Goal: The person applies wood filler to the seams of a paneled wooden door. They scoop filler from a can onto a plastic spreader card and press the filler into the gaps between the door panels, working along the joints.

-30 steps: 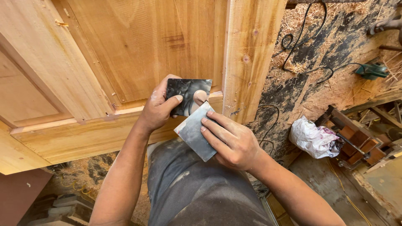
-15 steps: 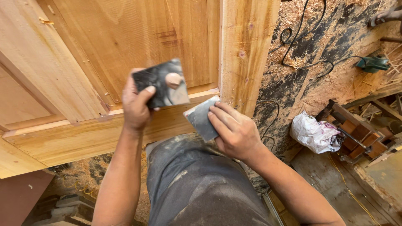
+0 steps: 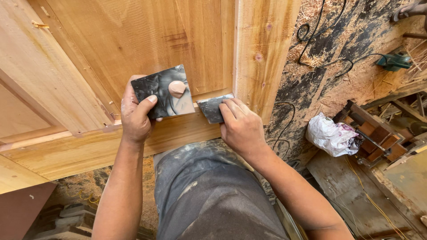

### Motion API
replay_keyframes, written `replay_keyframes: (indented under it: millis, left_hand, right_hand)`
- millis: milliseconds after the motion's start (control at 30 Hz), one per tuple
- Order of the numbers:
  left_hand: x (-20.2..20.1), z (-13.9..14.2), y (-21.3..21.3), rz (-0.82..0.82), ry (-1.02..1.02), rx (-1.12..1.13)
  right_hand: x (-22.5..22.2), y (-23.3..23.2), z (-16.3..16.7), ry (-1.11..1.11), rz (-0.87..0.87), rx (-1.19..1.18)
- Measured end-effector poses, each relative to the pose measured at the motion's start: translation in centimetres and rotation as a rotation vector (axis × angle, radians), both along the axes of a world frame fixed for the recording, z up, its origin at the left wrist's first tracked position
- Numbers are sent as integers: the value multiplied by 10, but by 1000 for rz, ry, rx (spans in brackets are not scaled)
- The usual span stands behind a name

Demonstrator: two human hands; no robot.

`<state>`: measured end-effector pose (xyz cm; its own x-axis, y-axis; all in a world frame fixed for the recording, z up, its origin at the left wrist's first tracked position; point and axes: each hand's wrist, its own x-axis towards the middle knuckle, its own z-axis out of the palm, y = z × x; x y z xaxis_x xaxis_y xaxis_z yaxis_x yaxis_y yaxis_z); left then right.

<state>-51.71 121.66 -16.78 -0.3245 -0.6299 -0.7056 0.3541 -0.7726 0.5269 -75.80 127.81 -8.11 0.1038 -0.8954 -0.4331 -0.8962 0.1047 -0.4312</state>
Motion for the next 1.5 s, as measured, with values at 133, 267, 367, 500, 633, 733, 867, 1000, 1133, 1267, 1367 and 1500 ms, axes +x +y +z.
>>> replay_keyframes:
  millis: [133, 267, 367, 500, 633, 733, 867, 1000, 1133, 1267, 1367, 1500]
  left_hand:
    - [5, -1, -2, 13, -4, 9]
    - [12, 0, -4, 41, 12, 12]
    - [15, -1, -5, 39, 6, 19]
    - [14, -1, -4, 20, -7, 12]
    - [6, 0, 2, -7, -26, 20]
    - [-6, 2, 11, -38, -64, 29]
    - [-34, 13, 33, -60, -106, 100]
    - [-69, 34, 53, 40, -22, 213]
    - [-89, 46, 63, 79, 19, 221]
    - [-93, 49, 66, 135, 51, 239]
    - [-90, 50, 63, 134, 66, 226]
    - [-80, 51, 57, -41, -34, 46]
  right_hand:
    - [-5, -25, 2, 35, 94, 98]
    - [-8, -37, 22, 91, 182, 563]
    - [-8, -28, 42, -38, 122, 334]
    - [-9, 1, 42, -89, 37, -47]
    - [-10, 38, 27, -44, -413, 63]
    - [-16, 60, 19, -168, -945, 278]
    - [-18, 74, 25, -360, -987, -119]
    - [-6, 78, 41, -256, -823, -376]
    - [6, 82, 47, -219, -743, -332]
    - [0, 85, 44, -211, -545, -254]
    - [-15, 82, 44, -255, -357, -186]
    - [-36, 69, 53, -213, -353, -276]
